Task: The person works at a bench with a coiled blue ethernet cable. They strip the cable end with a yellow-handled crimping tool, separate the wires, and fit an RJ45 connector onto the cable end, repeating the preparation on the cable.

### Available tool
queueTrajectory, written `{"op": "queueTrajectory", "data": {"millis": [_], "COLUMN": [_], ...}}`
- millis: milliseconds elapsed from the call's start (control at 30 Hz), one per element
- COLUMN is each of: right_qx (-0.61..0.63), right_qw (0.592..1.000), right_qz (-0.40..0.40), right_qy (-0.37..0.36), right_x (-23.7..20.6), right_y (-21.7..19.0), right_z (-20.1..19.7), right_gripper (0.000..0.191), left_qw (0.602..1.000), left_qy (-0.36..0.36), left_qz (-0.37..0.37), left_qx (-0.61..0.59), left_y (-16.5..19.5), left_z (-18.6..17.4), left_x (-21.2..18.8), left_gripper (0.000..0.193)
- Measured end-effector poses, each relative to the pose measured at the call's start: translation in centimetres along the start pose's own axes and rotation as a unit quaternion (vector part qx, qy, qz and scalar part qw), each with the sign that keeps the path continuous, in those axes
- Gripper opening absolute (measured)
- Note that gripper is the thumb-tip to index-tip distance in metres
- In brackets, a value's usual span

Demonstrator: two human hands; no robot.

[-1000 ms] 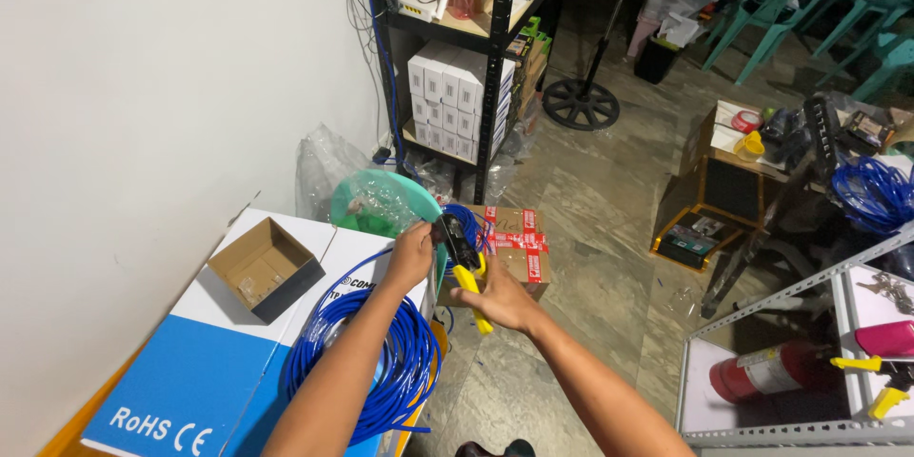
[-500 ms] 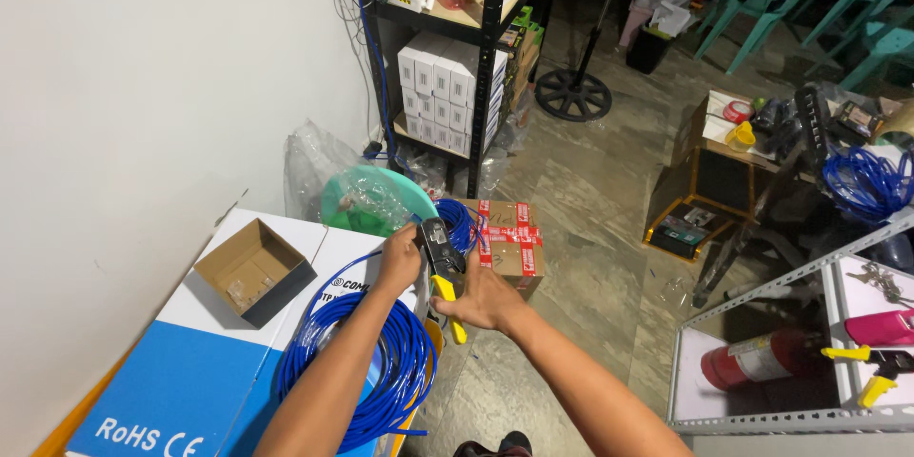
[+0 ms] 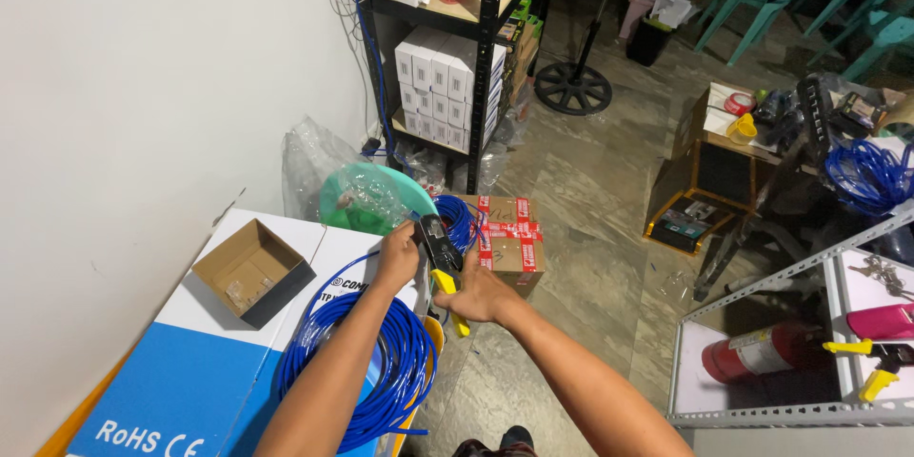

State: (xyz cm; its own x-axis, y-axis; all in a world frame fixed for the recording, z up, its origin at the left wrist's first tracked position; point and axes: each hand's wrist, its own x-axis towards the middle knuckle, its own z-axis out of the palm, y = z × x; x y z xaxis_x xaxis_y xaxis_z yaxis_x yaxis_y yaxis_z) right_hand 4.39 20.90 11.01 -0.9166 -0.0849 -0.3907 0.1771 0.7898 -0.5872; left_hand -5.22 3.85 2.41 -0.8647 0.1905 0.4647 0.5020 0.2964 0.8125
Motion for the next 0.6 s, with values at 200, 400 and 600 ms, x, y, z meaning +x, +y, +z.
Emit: {"op": "queueTrajectory", "data": {"millis": [200, 400, 600], "right_qx": [0.062, 0.093, 0.015], "right_qw": [0.998, 0.994, 0.998], "right_qz": [-0.010, -0.055, -0.024], "right_qy": [-0.007, 0.018, 0.047], "right_x": [0.8, 2.8, 3.2], "right_y": [1.5, 3.9, 4.3], "right_z": [0.0, -0.3, -0.4], "right_gripper": [0.131, 0.113, 0.108], "left_qw": [1.000, 1.000, 0.999], "left_qy": [0.000, -0.002, -0.028], "left_qz": [-0.004, 0.021, -0.030], "left_qx": [-0.019, -0.019, 0.015], "left_y": [-3.2, -5.4, -3.4], "left_z": [1.4, 2.0, 1.4], "left_x": [0.1, -0.1, -0.2], "left_gripper": [0.025, 0.014, 0.017]}}
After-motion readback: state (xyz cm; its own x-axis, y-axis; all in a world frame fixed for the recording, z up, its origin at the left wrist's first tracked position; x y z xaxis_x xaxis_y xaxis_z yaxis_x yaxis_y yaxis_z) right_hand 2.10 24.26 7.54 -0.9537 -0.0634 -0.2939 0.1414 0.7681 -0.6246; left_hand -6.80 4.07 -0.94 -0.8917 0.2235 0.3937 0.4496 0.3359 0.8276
